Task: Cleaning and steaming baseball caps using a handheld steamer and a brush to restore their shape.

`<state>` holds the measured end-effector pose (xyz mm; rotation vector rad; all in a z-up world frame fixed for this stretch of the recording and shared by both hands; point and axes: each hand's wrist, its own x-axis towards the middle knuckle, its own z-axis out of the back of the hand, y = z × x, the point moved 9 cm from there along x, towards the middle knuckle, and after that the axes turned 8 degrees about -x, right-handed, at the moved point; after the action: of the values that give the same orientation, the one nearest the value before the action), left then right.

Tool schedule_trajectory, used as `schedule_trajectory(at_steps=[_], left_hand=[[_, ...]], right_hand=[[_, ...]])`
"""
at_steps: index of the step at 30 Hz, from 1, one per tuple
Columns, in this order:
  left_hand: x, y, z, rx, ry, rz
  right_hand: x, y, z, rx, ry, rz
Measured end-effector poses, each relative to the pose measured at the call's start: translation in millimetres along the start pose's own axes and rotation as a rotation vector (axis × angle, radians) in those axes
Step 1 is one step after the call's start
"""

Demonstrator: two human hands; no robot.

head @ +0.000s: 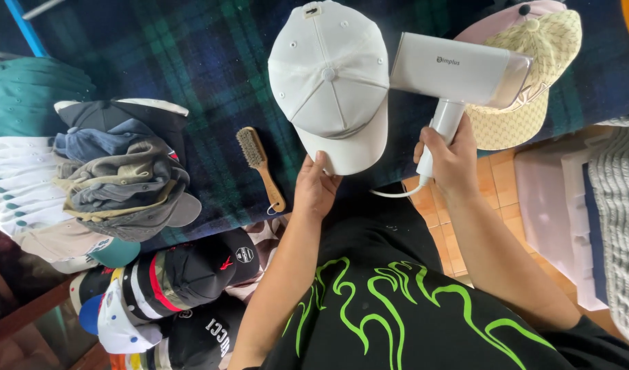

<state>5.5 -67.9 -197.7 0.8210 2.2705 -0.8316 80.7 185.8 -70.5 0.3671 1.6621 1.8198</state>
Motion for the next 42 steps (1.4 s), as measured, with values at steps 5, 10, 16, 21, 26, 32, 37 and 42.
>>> schedule_trajectory(at_steps=[5,10,16,21,26,32,37,42], left_hand=[[1,15,16,-0.02,-0.006,0.023],[0,16,16,-0.02,0.049,0.078],[1,15,15,0.002,0.087,0.115],[-1,11,12,0.022,0.116,0.145],[-16,7,1,0.049,0.135,0.149],[-19,12,9,0.052,0.164,0.171],[-15,15,14,-0.025,0.209,0.208],[-37,-13,-11,0.017,0.218,0.176]], right_hand=[[-17,-14,-14,0.099,-0.1,-0.006],[-60,-32,-36,0.145,-0.196,-0.039],[-99,-34,-53,0.073,-0.144,-0.022],[-87,-49,-54,0.227,-0.231,-0.028],[-65,-44,-48,0.207,-0.271,-0.045],[-98,-42,-79,0.162,-0.219,0.079],[-120,-10,-122,-0.073,0.001,0.231],[-119,1,-119,-0.16,0.012,0.266]])
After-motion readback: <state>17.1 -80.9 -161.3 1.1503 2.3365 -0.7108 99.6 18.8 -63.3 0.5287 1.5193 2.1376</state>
